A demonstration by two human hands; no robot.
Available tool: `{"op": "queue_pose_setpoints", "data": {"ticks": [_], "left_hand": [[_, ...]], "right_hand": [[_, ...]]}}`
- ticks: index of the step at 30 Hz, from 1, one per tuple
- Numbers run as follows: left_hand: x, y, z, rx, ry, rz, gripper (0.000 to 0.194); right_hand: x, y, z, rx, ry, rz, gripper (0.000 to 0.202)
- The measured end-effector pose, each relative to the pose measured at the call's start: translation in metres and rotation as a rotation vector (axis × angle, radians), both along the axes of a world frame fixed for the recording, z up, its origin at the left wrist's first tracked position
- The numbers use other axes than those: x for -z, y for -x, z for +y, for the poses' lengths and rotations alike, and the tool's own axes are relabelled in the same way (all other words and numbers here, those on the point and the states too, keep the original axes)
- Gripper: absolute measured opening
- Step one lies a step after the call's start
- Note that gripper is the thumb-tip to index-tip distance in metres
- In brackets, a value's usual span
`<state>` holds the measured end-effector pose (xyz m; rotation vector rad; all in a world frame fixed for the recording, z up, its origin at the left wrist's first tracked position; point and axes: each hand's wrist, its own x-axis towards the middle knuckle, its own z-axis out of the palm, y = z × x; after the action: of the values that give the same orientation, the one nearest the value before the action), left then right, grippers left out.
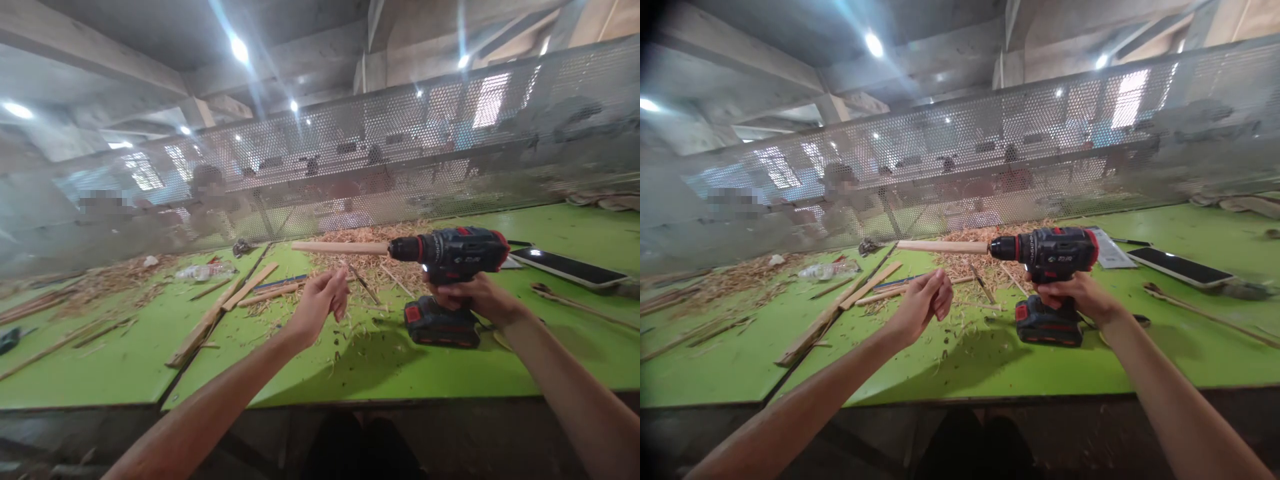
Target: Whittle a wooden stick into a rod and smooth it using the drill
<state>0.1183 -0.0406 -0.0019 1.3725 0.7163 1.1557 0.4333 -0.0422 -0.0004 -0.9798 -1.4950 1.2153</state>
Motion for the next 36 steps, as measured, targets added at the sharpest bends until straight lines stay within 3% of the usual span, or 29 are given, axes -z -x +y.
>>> {"op": "queue_pose_setpoints", "data": {"ticks": [5,9,14,18,22,25,31,36], "left_hand": [[0.027,0.047,-0.002,-0.038,-0.101,0.342,0.052],[0.035,0.086,-0.006,-0.086,-0.213,0.609,0.043],[0.037,0.122,-0.016,-0.231,-0.658,1.005,0.031],[0.050,0.136,-0.035,-0.335,-0.855,1.100,0.029],[0.071,0.144,-0.056,-0.452,-0.828,1.064,0.026],[0.078,0.147,-0.064,-0.531,-0.731,0.985,0.024],[0.072,0.141,-0.058,-0.676,-0.507,0.856,0.026],[0.065,0.143,-0.054,-0.600,-0.362,0.829,0.028]], "right_hand": [[-0.003,-0.001,0.002,-0.114,-0.069,-0.035,0.028],[-0.010,0.001,-0.001,-0.100,-0.067,-0.051,0.030],[-0.022,0.016,-0.009,0.008,-0.008,-0.017,0.035],[-0.027,0.037,-0.013,0.095,-0.014,0.042,0.030],[-0.032,0.053,-0.012,0.123,-0.021,0.088,0.028],[-0.039,0.066,-0.009,0.122,-0.028,0.096,0.028],[-0.051,0.122,-0.004,-0.013,0.003,0.108,0.031],[-0.043,0.167,0.012,-0.188,0.027,0.073,0.026]]}}
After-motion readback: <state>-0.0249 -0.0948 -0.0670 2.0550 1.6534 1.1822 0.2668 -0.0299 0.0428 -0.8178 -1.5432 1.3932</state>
